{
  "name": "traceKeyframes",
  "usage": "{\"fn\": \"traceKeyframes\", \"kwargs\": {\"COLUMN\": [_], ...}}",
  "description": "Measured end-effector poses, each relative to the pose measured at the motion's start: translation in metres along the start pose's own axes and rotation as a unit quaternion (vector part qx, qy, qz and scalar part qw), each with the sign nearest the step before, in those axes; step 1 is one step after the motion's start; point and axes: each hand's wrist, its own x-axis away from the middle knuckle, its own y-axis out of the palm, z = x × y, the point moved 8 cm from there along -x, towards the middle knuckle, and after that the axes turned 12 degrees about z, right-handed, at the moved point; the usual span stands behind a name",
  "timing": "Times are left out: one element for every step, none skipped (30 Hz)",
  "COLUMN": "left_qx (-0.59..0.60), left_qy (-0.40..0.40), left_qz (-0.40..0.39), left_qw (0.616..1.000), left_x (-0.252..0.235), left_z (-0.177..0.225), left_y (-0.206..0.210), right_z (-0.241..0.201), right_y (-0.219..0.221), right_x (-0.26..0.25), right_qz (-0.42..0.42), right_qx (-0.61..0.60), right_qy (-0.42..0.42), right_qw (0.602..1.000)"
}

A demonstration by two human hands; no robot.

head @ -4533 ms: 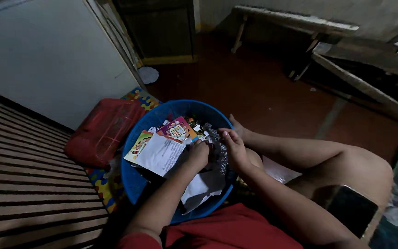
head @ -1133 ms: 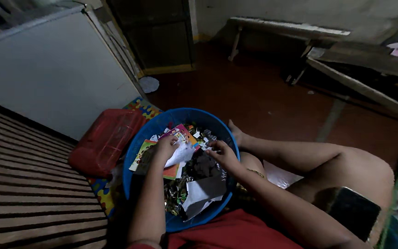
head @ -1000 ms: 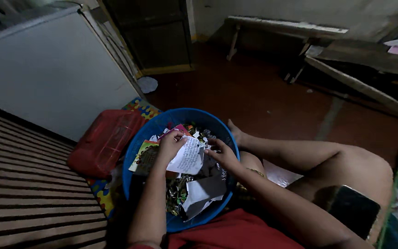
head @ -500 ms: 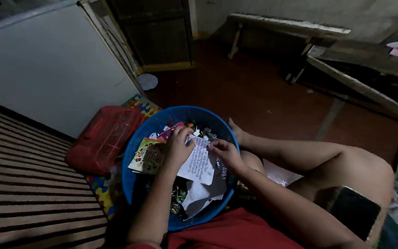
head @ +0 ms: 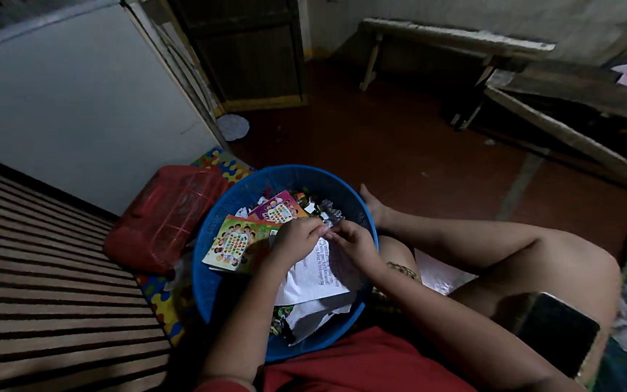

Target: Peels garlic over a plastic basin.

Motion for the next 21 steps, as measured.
{"fn": "traceKeyframes", "kwargs": {"left_qx": [0.008,0.009,0.006,0.006,0.005,0.001,-0.007,-0.019,-0.035,-0.052,-0.072,-0.089,-0.103,-0.115,-0.128,-0.138,-0.143,-0.153,-0.164,-0.171,-0.171], "left_qy": [-0.011,-0.026,-0.045,-0.066,-0.09,-0.118,-0.147,-0.175,-0.195,-0.209,-0.221,-0.236,-0.251,-0.264,-0.278,-0.29,-0.301,-0.314,-0.327,-0.337,-0.342], "left_qz": [0.0,0.005,0.017,0.037,0.058,0.079,0.097,0.116,0.133,0.15,0.159,0.16,0.154,0.147,0.138,0.13,0.126,0.121,0.117,0.115,0.117], "left_qw": [1.0,1.0,0.999,0.997,0.994,0.99,0.984,0.978,0.971,0.965,0.96,0.954,0.95,0.946,0.942,0.938,0.934,0.929,0.923,0.918,0.917], "left_x": [-0.001,-0.002,-0.003,-0.005,-0.006,-0.006,-0.005,-0.004,-0.002,0.0,0.003,0.006,0.008,0.011,0.013,0.015,0.018,0.02,0.023,0.025,0.026], "left_z": [-0.003,-0.008,-0.015,-0.027,-0.041,-0.055,-0.07,-0.082,-0.092,-0.1,-0.107,-0.114,-0.121,-0.127,-0.132,-0.137,-0.141,-0.145,-0.149,-0.152,-0.153], "left_y": [-0.001,-0.004,-0.008,-0.015,-0.022,-0.03,-0.037,-0.045,-0.053,-0.06,-0.066,-0.071,-0.074,-0.077,-0.079,-0.082,-0.084,-0.086,-0.089,-0.09,-0.09], "right_z": [-0.002,-0.004,-0.005,-0.004,-0.002,0.0,0.003,0.005,0.006,0.006,0.006,0.006,0.006,0.006,0.007,0.009,0.012,0.015,0.018,0.019,0.02], "right_y": [-0.001,-0.002,-0.004,-0.006,-0.007,-0.007,-0.006,-0.006,-0.005,-0.004,-0.004,-0.005,-0.006,-0.008,-0.011,-0.016,-0.02,-0.024,-0.028,-0.03,-0.031], "right_x": [0.001,0.002,0.002,0.003,0.003,0.002,0.001,0.0,0.0,-0.001,-0.001,-0.001,-0.002,-0.002,-0.002,-0.002,-0.003,-0.003,-0.004,-0.004,-0.005], "right_qz": [0.012,0.025,0.036,0.042,0.041,0.034,0.027,0.019,0.012,0.008,0.009,0.015,0.026,0.04,0.059,0.083,0.109,0.137,0.163,0.181,0.188], "right_qx": [-0.002,-0.005,-0.009,-0.017,-0.034,-0.058,-0.083,-0.102,-0.116,-0.124,-0.132,-0.14,-0.15,-0.16,-0.17,-0.18,-0.19,-0.204,-0.217,-0.232,-0.244], "right_qy": [-0.018,-0.033,-0.041,-0.039,-0.024,0.002,0.027,0.044,0.053,0.057,0.058,0.06,0.063,0.067,0.071,0.077,0.083,0.092,0.098,0.1,0.102], "right_qw": [1.0,0.999,0.998,0.998,0.998,0.998,0.996,0.994,0.992,0.991,0.99,0.988,0.986,0.984,0.981,0.977,0.972,0.965,0.958,0.951,0.946]}}
